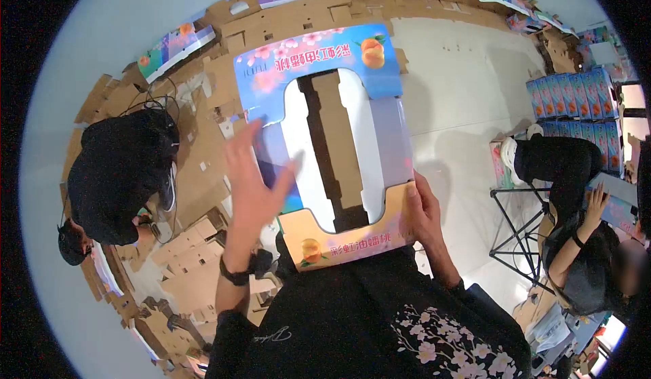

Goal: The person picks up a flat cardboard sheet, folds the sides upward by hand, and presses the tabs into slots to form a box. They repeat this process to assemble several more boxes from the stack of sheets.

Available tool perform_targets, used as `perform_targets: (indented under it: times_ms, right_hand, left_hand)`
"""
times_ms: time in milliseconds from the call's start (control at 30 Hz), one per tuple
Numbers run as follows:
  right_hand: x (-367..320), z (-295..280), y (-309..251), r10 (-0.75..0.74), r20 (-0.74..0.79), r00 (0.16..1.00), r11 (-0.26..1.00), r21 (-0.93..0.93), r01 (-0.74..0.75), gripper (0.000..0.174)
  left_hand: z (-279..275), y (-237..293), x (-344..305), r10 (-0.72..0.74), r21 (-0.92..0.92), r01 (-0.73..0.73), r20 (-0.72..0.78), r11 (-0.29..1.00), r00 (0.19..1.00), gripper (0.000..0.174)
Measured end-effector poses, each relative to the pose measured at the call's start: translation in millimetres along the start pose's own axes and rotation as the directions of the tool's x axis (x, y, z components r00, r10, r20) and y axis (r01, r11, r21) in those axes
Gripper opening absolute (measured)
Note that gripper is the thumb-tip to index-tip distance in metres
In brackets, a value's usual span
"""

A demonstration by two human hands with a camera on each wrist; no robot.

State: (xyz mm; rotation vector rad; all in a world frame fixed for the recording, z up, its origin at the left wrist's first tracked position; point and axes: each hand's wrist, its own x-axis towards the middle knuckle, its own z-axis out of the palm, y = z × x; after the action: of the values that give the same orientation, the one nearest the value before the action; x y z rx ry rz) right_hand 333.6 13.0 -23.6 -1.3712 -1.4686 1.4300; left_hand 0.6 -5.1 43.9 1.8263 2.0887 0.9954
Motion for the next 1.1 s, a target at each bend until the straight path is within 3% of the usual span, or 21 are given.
perform_targets:
  times_ms: [67, 167, 267, 300, 367, 467, 500, 567, 600, 633, 667, 733, 767, 833, 867, 900, 967, 1000, 1033, 1067, 1100]
  right_hand:
    - [5, -5, -3, -0.025, 0.022, 0.999, 0.999, 0.045, 0.024, 0.045]
    - [12, -8, -4, -0.096, 0.07, 0.993, 0.995, 0.029, 0.094, 0.043]
    - [17, -15, -8, -0.164, 0.081, 0.983, 0.986, -0.012, 0.165, 0.041]
    - [20, -19, -9, -0.142, 0.088, 0.986, 0.99, -0.002, 0.143, 0.041]
    - [29, -40, -17, -0.14, 0.119, 0.983, 0.985, -0.087, 0.151, 0.044]
    - [63, -82, -45, -0.31, -0.079, 0.947, 0.95, 0.016, 0.312, 0.069]
    - [80, -97, -70, -0.496, -0.09, 0.864, 0.845, -0.279, 0.456, 0.071]
    - [113, -129, -112, -0.555, -0.112, 0.824, 0.784, -0.401, 0.474, 0.075]
    - [122, -145, -140, -0.432, 0.03, 0.901, 0.842, -0.343, 0.416, 0.076]
    - [128, -164, -168, -0.299, 0.177, 0.938, 0.892, -0.297, 0.341, 0.077]
    - [129, -181, -180, -0.162, 0.32, 0.934, 0.931, -0.265, 0.252, 0.078]
    - [122, -206, -162, -0.121, 0.258, 0.958, 0.925, -0.32, 0.203, 0.078]
    - [119, -221, -147, -0.106, 0.23, 0.967, 0.92, -0.347, 0.183, 0.078]
    - [98, -270, -80, -0.104, -0.071, 0.992, 0.986, -0.139, 0.094, 0.066]
    - [83, -298, -42, -0.015, -0.237, 0.971, 0.995, 0.09, 0.037, 0.056]
    - [60, -336, 0, 0.124, -0.29, 0.949, 0.971, 0.232, -0.056, 0.051]
    - [23, -339, 51, 0.234, -0.475, 0.848, 0.886, 0.463, 0.015, 0.049]
    - [3, -347, 89, 0.219, -0.458, 0.862, 0.88, 0.474, 0.029, 0.046]
    - [-21, -326, 97, 0.349, -0.427, 0.834, 0.825, 0.562, -0.057, 0.041]
    - [-23, -295, 112, 0.434, -0.525, 0.732, 0.759, 0.65, 0.015, 0.037]
    - [-41, -296, 174, 0.479, -0.491, 0.728, 0.673, 0.738, 0.054, 0.039]
  left_hand:
    - [10, -38, 31, -0.159, -0.225, 0.119, -0.168, 0.967, 0.973, 0.084]
    - [1, -57, 90, -0.372, -0.512, 0.265, -0.117, 0.817, 0.921, 0.087]
    - [-2, -60, 99, -0.38, -0.746, 0.461, 0.297, 0.481, 0.876, 0.086]
    - [0, -64, 99, -0.392, -0.761, 0.445, 0.27, 0.472, 0.879, 0.079]
    - [0, -51, 101, -0.353, -0.772, 0.389, 0.228, 0.503, 0.908, 0.075]
    - [8, -7, 111, -0.199, -0.792, 0.279, 0.202, 0.543, 0.959, 0.069]
    - [11, 9, 117, -0.117, -0.807, 0.263, 0.237, 0.528, 0.964, 0.069]
    - [25, 44, 134, 0.097, -0.745, 0.139, 0.264, 0.652, 0.96, 0.075]
    - [39, 59, 142, 0.241, -0.761, 0.015, 0.225, 0.649, 0.944, 0.086]
    - [45, 82, 145, 0.246, -0.821, 0.099, 0.281, 0.563, 0.928, 0.1]
    - [54, 90, 148, 0.262, -0.778, 0.097, 0.322, 0.621, 0.91, 0.101]
    - [70, 96, 155, 0.274, -0.682, 0.086, 0.401, 0.726, 0.874, 0.105]
    - [89, 87, 155, 0.323, -0.657, -0.01, 0.357, 0.754, 0.877, 0.099]
    - [87, 72, 146, 0.306, -0.647, -0.071, 0.258, 0.759, 0.916, 0.09]
    - [84, 61, 140, 0.3, -0.639, -0.097, 0.217, 0.763, 0.929, 0.086]
    - [80, 45, 139, 0.257, -0.712, -0.056, 0.178, 0.7, 0.95, 0.065]
    - [60, 6, 128, 0.06, -0.727, 0.172, 0.282, 0.665, 0.958, 0.047]
    - [56, -13, 118, -0.023, -0.707, 0.199, 0.25, 0.679, 0.968, 0.04]
    - [58, -28, 107, -0.107, -0.685, 0.23, 0.217, 0.691, 0.97, 0.033]
    - [61, -39, 93, -0.142, -0.653, 0.223, 0.175, 0.724, 0.974, 0.029]
    - [64, -46, 82, -0.173, -0.617, 0.22, 0.136, 0.756, 0.975, 0.025]
